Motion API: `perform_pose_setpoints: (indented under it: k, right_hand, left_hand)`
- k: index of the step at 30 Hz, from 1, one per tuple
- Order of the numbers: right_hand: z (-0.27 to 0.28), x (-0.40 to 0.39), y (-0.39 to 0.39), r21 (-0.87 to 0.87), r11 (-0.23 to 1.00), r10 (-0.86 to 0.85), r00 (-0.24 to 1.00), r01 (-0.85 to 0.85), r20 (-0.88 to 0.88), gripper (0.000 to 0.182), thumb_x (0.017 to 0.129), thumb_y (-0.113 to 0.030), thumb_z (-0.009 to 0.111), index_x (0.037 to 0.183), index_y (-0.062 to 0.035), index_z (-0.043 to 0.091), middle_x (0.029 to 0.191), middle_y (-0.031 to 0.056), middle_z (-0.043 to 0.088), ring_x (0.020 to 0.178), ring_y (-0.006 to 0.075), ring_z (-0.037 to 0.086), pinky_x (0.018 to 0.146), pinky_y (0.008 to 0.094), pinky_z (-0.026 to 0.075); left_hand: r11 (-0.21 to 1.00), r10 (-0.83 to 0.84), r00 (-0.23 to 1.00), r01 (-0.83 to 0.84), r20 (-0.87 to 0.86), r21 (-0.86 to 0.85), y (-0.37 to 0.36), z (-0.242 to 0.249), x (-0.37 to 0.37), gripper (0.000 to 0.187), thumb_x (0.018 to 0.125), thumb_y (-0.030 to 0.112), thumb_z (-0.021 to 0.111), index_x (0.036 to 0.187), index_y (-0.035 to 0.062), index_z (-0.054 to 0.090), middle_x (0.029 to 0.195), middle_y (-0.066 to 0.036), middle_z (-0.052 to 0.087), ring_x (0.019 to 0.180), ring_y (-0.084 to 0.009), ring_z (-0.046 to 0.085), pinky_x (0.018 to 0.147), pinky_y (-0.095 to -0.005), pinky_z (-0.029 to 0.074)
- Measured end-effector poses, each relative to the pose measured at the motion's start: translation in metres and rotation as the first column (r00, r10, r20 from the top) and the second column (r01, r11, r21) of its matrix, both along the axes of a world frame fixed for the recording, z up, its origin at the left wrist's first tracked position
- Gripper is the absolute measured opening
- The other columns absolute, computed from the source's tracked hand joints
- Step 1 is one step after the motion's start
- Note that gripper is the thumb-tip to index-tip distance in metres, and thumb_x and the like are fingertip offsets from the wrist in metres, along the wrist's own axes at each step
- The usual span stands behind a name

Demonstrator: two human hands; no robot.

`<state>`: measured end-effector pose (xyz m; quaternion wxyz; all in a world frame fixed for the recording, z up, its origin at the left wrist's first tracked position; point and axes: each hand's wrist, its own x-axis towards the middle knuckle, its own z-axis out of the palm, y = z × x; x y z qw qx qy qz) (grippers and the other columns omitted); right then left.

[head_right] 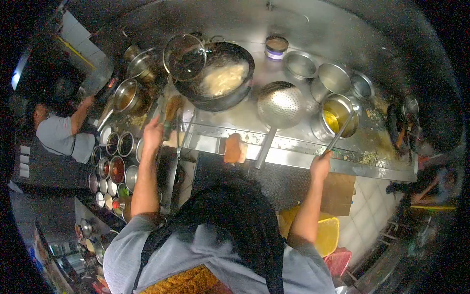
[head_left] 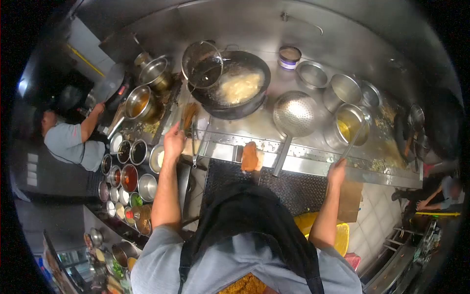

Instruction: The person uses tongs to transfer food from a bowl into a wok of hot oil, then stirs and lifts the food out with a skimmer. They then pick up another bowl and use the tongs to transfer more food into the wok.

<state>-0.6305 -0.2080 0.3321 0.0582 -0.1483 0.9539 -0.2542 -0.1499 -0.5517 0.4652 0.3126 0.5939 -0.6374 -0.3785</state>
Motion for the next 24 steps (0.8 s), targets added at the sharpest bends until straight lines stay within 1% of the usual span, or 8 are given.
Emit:
perform_pose_setpoints:
  k: [6, 9, 11, 13, 16, 18, 21, 24]
  right_hand:
    - [0.044, 0.045, -0.014, -0.06, 0.997, -0.061, 0.988, 0.053, -0.143, 0.059, 0.084, -0.01, 0.06, 0.138, 0.0019, 0.04, 0.114, 0.0276, 0.061, 0.106, 0.0451, 0.059, 0.092, 0.0495, 0.046]
    - [0.063, 0.088, -0.03, -0.088, 0.993, 0.006, 0.793, -0.075, -0.609, 0.064, 0.083, -0.01, 0.063, 0.14, 0.0044, 0.038, 0.124, 0.028, 0.056, 0.112, 0.0424, 0.057, 0.097, 0.0453, 0.044]
    - [0.016, 0.111, -0.044, -0.334, 0.896, 0.197, 0.937, -0.292, -0.289, 0.059, 0.084, -0.009, 0.065, 0.136, 0.0049, 0.043, 0.123, 0.0255, 0.057, 0.11, 0.0391, 0.058, 0.098, 0.0432, 0.044]
    - [-0.02, 0.139, -0.07, -0.408, 0.91, 0.185, 0.955, -0.078, 0.231, 0.053, 0.087, -0.013, 0.063, 0.134, 0.006, 0.045, 0.122, 0.0237, 0.059, 0.111, 0.0351, 0.058, 0.099, 0.0405, 0.044]
    - [-0.125, 0.149, -0.088, -0.315, 0.949, 0.158, 0.91, -0.032, 0.384, 0.039, 0.09, -0.015, 0.06, 0.126, -0.0025, 0.053, 0.1, 0.0119, 0.067, 0.08, 0.023, 0.064, 0.074, 0.0372, 0.051]
    - [-0.061, 0.175, -0.104, -0.421, 0.785, 0.345, 0.245, 0.455, 0.906, 0.035, 0.088, -0.017, 0.061, 0.12, -0.0032, 0.053, 0.095, 0.0109, 0.064, 0.086, 0.0196, 0.063, 0.076, 0.04, 0.051]
    - [-0.068, 0.18, -0.106, -0.5, 0.706, 0.395, 0.309, 0.501, 0.866, 0.024, 0.087, -0.012, 0.06, 0.11, -0.0085, 0.053, 0.082, 0.0043, 0.059, 0.071, 0.0142, 0.058, 0.061, 0.035, 0.048]
    - [-0.026, 0.188, -0.108, -0.496, 0.579, 0.382, 0.323, 0.647, 0.866, 0.021, 0.085, -0.007, 0.059, 0.105, -0.0087, 0.051, 0.079, 0.0038, 0.056, 0.066, 0.0157, 0.057, 0.054, 0.0317, 0.047]
  left_hand:
    - [0.999, 0.012, 1.0, -0.012, -0.011, 0.044, -0.007, 0.001, 0.004, 0.049, 0.09, 0.008, 0.056, 0.138, 0.0019, 0.05, 0.069, 0.0, 0.057, 0.059, -0.0076, 0.05, 0.056, -0.0246, 0.042]
    - [0.999, -0.018, 0.999, 0.019, -0.031, 0.033, -0.034, -0.018, 0.023, 0.049, 0.09, 0.007, 0.056, 0.139, 0.0022, 0.049, 0.069, 0.001, 0.057, 0.059, -0.0077, 0.05, 0.055, -0.0244, 0.042]
    - [0.999, -0.021, 0.998, 0.023, -0.058, 0.048, -0.034, 0.001, 0.021, 0.05, 0.09, 0.007, 0.056, 0.139, 0.0015, 0.049, 0.069, 0.002, 0.057, 0.059, -0.0076, 0.05, 0.055, -0.0244, 0.041]
    - [0.998, -0.024, 0.995, 0.03, -0.093, 0.063, -0.044, 0.003, 0.025, 0.05, 0.09, 0.008, 0.056, 0.139, 0.0008, 0.048, 0.07, 0.002, 0.057, 0.06, -0.0075, 0.05, 0.054, -0.0244, 0.041]
    - [0.991, 0.001, 0.979, 0.026, -0.203, 0.128, -0.07, -0.008, 0.045, 0.051, 0.089, 0.007, 0.056, 0.139, -0.0001, 0.048, 0.07, 0.002, 0.056, 0.06, -0.006, 0.048, 0.054, -0.0233, 0.04]
    - [0.996, -0.029, 0.985, 0.044, -0.169, 0.082, -0.093, -0.007, 0.051, 0.049, 0.087, 0.008, 0.055, 0.135, -0.0036, 0.051, 0.079, -0.006, 0.067, 0.066, -0.0149, 0.06, 0.062, -0.0299, 0.048]
    - [0.899, -0.126, 0.979, 0.18, 0.159, -0.398, -0.184, -0.042, 0.066, 0.045, 0.086, 0.01, 0.053, 0.129, -0.0023, 0.056, 0.1, -0.019, 0.071, 0.087, -0.0319, 0.068, 0.078, -0.0384, 0.052]
    - [0.905, -0.024, 0.947, 0.156, 0.321, -0.395, -0.223, 0.026, 0.028, 0.041, 0.087, 0.017, 0.05, 0.126, 0.0091, 0.061, 0.115, -0.024, 0.064, 0.107, -0.0404, 0.061, 0.093, -0.0435, 0.048]
